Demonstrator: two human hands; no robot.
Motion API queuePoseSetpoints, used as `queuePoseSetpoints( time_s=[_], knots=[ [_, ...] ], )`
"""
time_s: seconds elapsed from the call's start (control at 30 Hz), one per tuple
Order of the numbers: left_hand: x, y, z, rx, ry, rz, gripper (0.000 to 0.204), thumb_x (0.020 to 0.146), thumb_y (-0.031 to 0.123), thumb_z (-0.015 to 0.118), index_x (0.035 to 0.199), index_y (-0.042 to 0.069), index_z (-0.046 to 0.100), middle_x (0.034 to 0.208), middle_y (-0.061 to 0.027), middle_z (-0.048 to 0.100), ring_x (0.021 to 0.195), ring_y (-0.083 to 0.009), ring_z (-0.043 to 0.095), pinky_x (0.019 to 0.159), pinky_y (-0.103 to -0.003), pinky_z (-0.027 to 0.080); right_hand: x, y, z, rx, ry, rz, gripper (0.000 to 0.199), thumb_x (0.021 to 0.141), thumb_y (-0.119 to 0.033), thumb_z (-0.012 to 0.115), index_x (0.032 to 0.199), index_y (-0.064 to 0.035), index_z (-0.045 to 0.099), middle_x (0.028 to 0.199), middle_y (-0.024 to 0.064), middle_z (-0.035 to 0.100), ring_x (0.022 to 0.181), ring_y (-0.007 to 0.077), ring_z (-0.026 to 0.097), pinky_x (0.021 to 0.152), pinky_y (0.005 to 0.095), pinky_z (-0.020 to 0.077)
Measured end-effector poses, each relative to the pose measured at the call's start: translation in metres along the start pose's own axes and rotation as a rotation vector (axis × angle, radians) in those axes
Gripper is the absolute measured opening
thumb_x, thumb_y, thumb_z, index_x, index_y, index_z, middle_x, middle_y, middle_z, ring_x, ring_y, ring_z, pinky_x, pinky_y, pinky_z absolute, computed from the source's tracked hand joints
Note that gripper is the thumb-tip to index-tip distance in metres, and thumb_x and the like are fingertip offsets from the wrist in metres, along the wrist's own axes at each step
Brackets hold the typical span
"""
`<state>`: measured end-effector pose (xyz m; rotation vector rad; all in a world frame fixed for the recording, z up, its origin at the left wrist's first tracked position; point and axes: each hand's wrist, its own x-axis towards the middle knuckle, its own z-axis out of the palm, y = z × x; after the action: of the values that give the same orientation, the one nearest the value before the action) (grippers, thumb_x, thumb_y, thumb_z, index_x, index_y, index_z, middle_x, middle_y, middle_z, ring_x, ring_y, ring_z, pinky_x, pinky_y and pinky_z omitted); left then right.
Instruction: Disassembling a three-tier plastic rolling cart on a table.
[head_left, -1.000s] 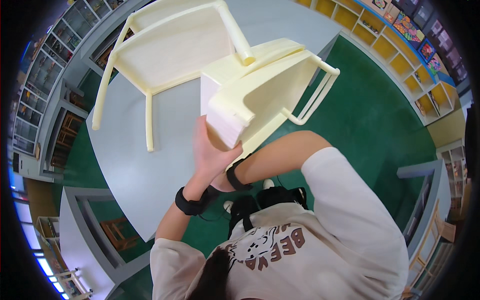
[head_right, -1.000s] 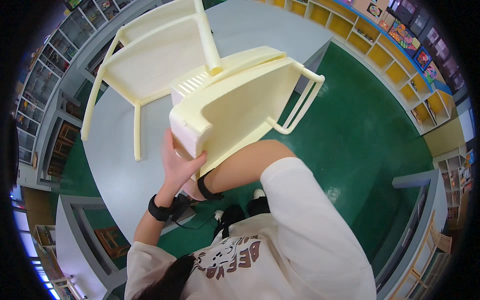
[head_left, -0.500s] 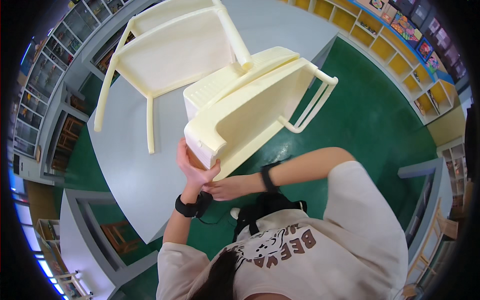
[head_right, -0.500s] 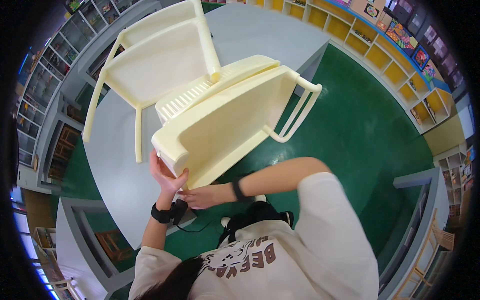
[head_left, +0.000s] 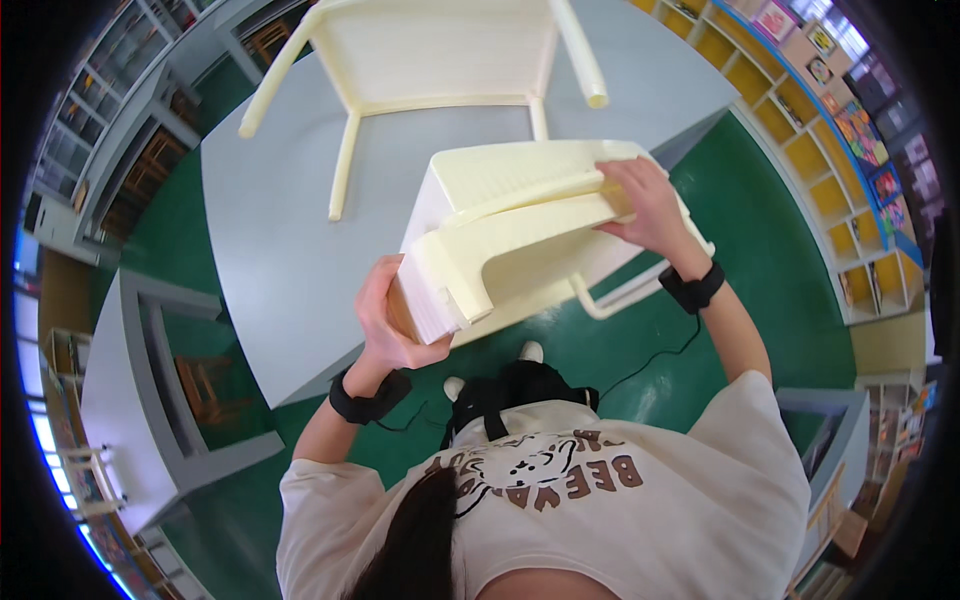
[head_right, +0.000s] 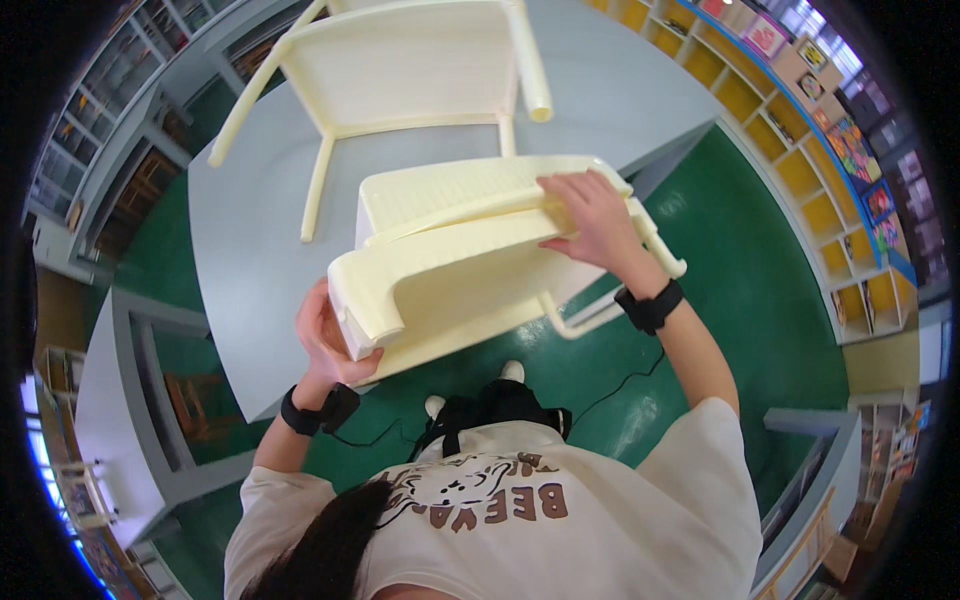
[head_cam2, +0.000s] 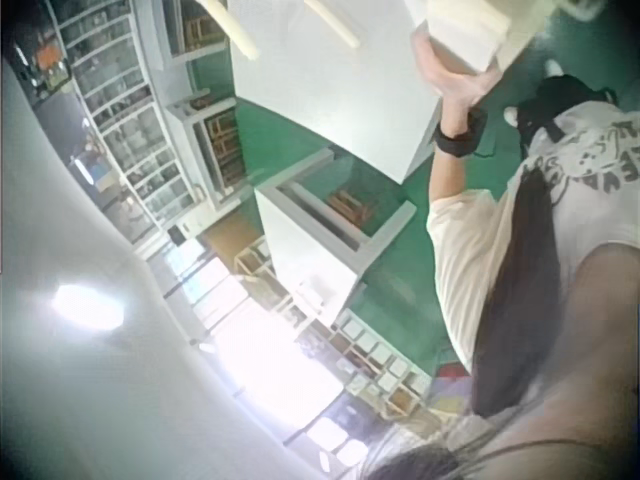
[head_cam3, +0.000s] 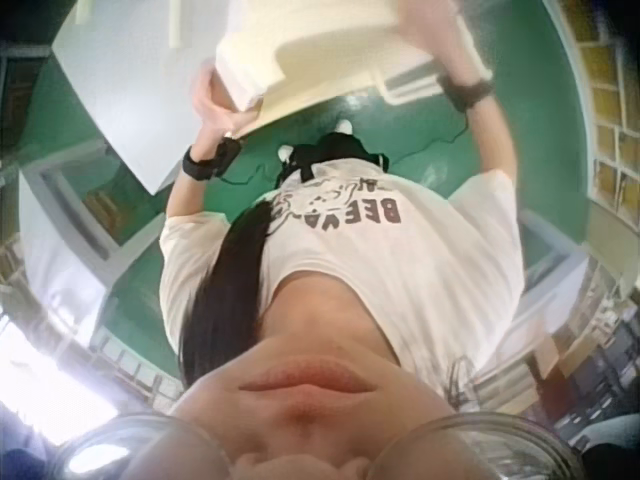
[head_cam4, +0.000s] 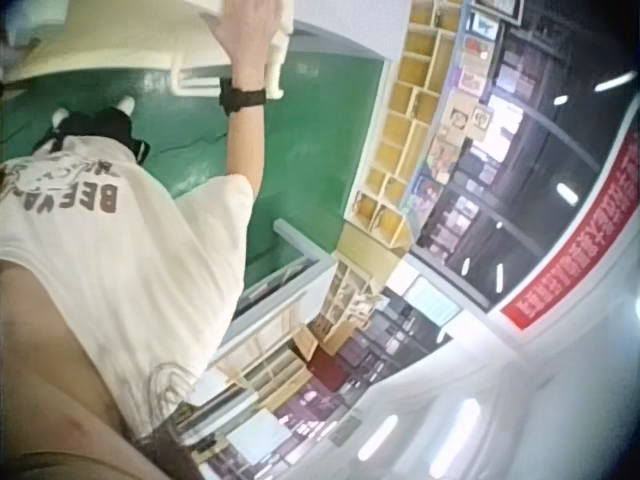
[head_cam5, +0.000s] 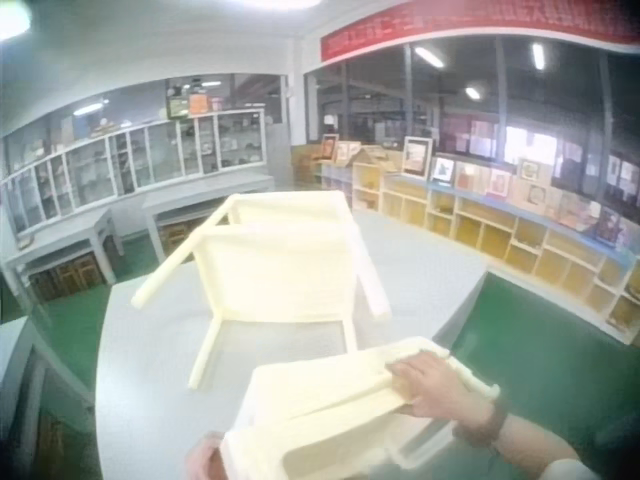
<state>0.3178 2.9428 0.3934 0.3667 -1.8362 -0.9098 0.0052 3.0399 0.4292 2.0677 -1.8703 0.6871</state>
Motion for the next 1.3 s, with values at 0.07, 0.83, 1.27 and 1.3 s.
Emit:
queuePoseSetpoints(
  time_s=[0.07, 0.83, 1.27, 1.3],
  knots=[
    [-0.019, 0.006, -0.02, 0.039, -0.146, -0.206, 0.06, 0.041, 0.011, 0.064, 0.096, -0.005, 0.044, 0.09, -0.0093, 0.05, 0.083, -0.0159, 0.049, 0.077, -0.026, 0.036, -0.007, -0.006, 0.016, 0.175, -0.087, -0.073, 0.068, 0.046, -0.022, 0.075, 0.105, -0.0057, 0.045, 0.097, 0.0115, 0.049, 0.09, 0.0287, 0.046, 0.079, 0.037, 0.0378],
    [-0.117, 0.171, -0.308, 0.691, 0.139, -0.158, 0.052, 0.058, 0.016, 0.068, 0.103, 0.003, 0.047, 0.096, -0.0075, 0.052, 0.086, -0.017, 0.05, 0.076, -0.029, 0.04, 0.148, -0.28, -0.015, 0.542, -0.31, -0.695, 0.051, 0.047, -0.017, 0.067, 0.087, -0.0009, 0.041, 0.08, 0.0169, 0.049, 0.073, 0.0353, 0.05, 0.061, 0.0387, 0.0415],
    [-0.114, 0.139, -0.413, 1.107, 0.709, -0.191, 0.086, 0.062, 0.031, 0.071, 0.125, 0.004, 0.021, 0.124, -0.011, 0.024, 0.111, -0.0258, 0.028, 0.092, -0.039, 0.024, 0.282, -0.374, -0.054, 0.424, -0.174, -0.785, 0.043, 0.053, -0.014, 0.067, 0.084, 0.007, 0.047, 0.077, 0.0163, 0.054, 0.069, 0.0231, 0.054, 0.061, 0.0307, 0.0444],
    [-0.126, 0.119, -0.409, 1.145, 0.86, -0.232, 0.087, 0.062, 0.032, 0.071, 0.125, 0.002, 0.019, 0.122, -0.0125, 0.023, 0.11, -0.0269, 0.027, 0.092, -0.038, 0.025, 0.287, -0.375, -0.055, 0.4, -0.116, -0.819, 0.042, 0.053, -0.014, 0.067, 0.084, 0.007, 0.047, 0.077, 0.0158, 0.053, 0.068, 0.0223, 0.053, 0.06, 0.0301, 0.044]
  ],
)
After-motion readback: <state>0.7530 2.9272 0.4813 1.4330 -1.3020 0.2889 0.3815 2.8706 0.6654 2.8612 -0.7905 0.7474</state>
